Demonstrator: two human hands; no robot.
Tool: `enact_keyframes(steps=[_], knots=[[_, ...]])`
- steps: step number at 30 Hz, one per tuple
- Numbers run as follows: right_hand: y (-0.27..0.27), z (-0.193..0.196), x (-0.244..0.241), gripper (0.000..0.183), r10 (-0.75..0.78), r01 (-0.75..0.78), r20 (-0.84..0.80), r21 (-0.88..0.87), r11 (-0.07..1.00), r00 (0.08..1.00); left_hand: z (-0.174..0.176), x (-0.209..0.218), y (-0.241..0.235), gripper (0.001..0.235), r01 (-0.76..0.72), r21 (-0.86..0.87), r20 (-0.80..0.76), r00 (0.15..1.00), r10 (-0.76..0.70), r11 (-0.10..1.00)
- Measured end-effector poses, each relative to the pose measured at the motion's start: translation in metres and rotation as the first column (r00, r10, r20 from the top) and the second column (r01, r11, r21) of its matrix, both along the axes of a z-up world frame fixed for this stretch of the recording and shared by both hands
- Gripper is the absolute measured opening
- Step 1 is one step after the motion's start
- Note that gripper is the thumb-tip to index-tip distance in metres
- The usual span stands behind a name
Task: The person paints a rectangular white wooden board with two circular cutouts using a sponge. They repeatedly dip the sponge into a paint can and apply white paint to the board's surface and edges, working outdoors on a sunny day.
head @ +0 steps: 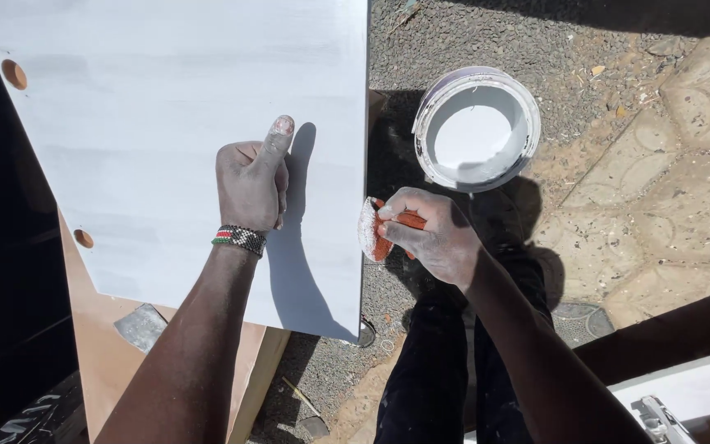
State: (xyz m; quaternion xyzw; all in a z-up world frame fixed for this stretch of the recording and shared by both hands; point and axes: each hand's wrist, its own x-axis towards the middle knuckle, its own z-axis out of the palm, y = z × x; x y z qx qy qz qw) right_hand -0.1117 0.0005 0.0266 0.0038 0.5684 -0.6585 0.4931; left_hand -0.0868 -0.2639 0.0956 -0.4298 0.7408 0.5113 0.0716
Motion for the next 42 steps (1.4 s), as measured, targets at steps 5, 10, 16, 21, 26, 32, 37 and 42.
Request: enact_keyframes(steps=[5, 10, 16, 21, 26, 32, 37, 42], knots=[[0.068, -0.024, 0.148, 0.012, 0.316, -0.313, -0.02, 0.08, 0.946, 0.949, 0.014, -0.016, 0.011, 0.087, -0.093, -0.042, 0.071, 0.993, 0.096, 0.995], [0.057, 0.007, 0.076, 0.019, 0.038, -0.038, -0.005, 0.047, 0.998, 0.999, 0.024, -0.005, 0.009, 0.085, -0.024, -0.021, -0.047, 0.999, 0.023, 0.999], [0.002, -0.013, -0.013, 0.016, -0.027, 0.116, -0.447, 0.174, 0.978, 0.894, 0.044, 0.035, 0.028, 0.09, 0.167, -0.001, 0.483, 0.863, -0.146, 0.986], [0.035, -0.02, 0.148, 0.006, -0.091, 0.092, 0.022, -0.044, 0.995, 0.996, 0.039, 0.028, 0.025, 0.09, -0.101, -0.025, 0.503, 0.858, 0.099, 0.995], [0.091, 0.005, 0.24, 0.025, -0.024, 0.02, 0.039, 0.109, 0.994, 0.999, 0.041, 0.032, 0.028, 0.095, -0.034, -0.035, 0.503, 0.863, 0.047, 0.999], [0.029, -0.047, 0.191, 0.011, -0.182, 0.35, -0.765, 0.06, 0.935, 0.617, 0.034, 0.044, 0.023, 0.099, 0.063, -0.054, 0.454, 0.89, -0.032, 0.997], [-0.027, -0.058, 0.008, 0.014, -0.246, 0.429, -0.927, -0.107, 0.897, 0.282, 0.031, 0.05, 0.015, 0.101, 0.096, -0.02, 0.366, 0.927, -0.082, 0.995], [-0.021, -0.041, -0.022, 0.021, -0.234, 0.215, -0.477, -0.095, 0.972, 0.847, 0.028, 0.046, 0.013, 0.1, 0.112, -0.019, 0.357, 0.929, -0.098, 0.994]])
